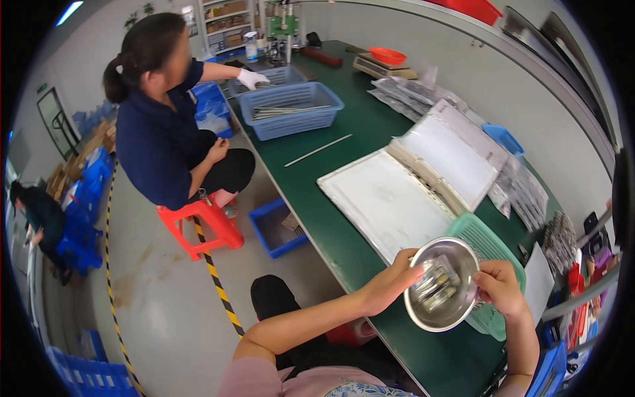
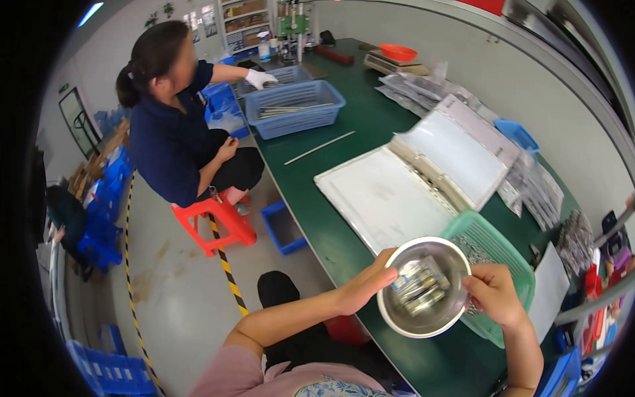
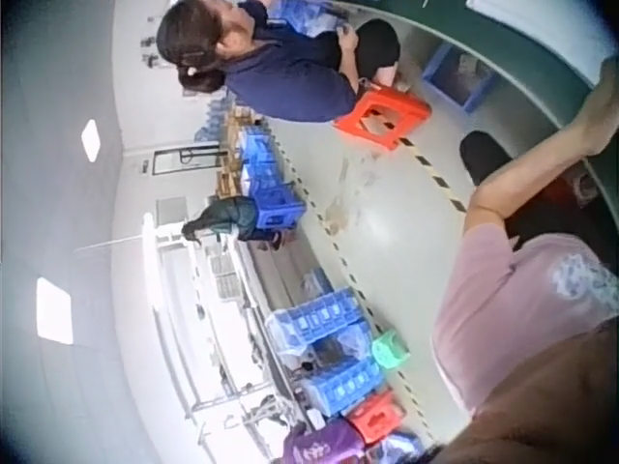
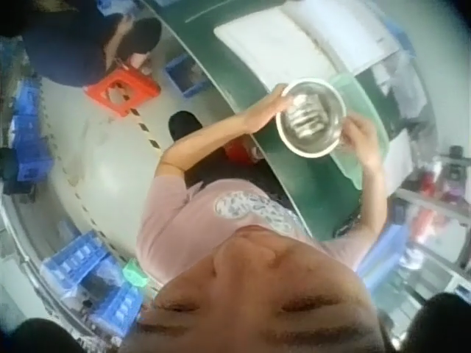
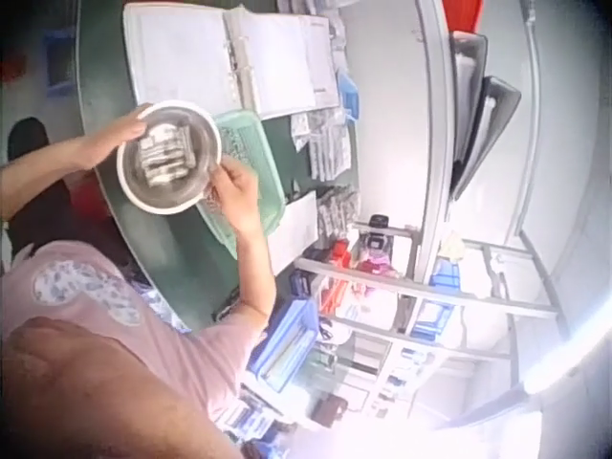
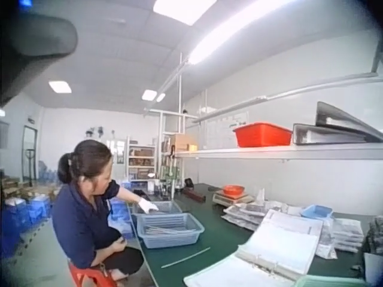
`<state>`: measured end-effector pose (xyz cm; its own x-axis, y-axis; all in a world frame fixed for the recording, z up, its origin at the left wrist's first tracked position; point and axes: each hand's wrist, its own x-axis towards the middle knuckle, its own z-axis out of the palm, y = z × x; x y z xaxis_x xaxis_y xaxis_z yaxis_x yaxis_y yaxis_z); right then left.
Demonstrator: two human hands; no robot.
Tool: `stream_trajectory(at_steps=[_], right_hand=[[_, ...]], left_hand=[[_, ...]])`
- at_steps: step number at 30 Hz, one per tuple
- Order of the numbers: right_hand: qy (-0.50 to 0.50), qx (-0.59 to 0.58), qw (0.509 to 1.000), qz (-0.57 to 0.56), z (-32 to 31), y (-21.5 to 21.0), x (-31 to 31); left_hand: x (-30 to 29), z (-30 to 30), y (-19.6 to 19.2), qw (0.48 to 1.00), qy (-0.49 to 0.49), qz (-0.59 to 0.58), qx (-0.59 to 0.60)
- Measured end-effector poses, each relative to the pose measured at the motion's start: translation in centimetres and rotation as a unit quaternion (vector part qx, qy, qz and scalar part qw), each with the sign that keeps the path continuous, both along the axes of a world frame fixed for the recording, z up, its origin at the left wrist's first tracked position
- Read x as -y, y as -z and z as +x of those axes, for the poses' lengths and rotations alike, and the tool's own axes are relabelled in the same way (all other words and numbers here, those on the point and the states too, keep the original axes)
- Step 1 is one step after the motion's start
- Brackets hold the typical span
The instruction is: Using a digital micrometer to measure small metal components on a workbench.
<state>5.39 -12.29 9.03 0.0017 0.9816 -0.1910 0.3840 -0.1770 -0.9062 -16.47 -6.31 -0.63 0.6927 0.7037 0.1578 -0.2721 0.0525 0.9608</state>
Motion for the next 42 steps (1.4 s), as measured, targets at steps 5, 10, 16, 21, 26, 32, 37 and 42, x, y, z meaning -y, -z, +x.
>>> stream_trajectory(at_steps=[5,10,16,21,26,32,37,42], right_hand=[[-0.11,0.007,0.993,-0.042,-5.6,0.6,-5.7],[-0.137,0.069,0.981,-0.12,-11.3,0.8,-11.0],[-0.281,0.056,0.94,-0.187,-20.8,-1.6,-16.4],[-0.397,0.029,0.897,-0.192,-34.8,-4.3,-17.3],[-0.565,0.034,0.811,-0.146,-47.5,-3.2,-16.5],[-0.689,-0.043,0.704,-0.169,-59.4,-2.4,-11.2],[-0.74,-0.011,0.655,-0.149,-66.5,-1.2,-7.3],[-0.763,0.02,0.631,-0.138,-73.6,0.3,-5.8]], left_hand=[[-2.5,-6.1,1.6,0.991,0.014,-0.127,0.026],[-4.9,-11.7,2.6,0.965,0.019,-0.259,0.022],[-4.0,-22.4,-2.6,0.956,-0.012,-0.294,-0.006],[2.4,-32.1,-6.1,0.932,-0.217,-0.29,-0.028],[8.5,-38.2,-8.3,0.812,-0.484,-0.32,0.056],[17.4,-40.2,-7.4,0.628,-0.695,-0.351,0.014],[22.9,-39.0,-5.2,0.455,-0.842,-0.268,0.108],[26.7,-42.0,-8.2,0.289,-0.911,-0.225,0.188]])
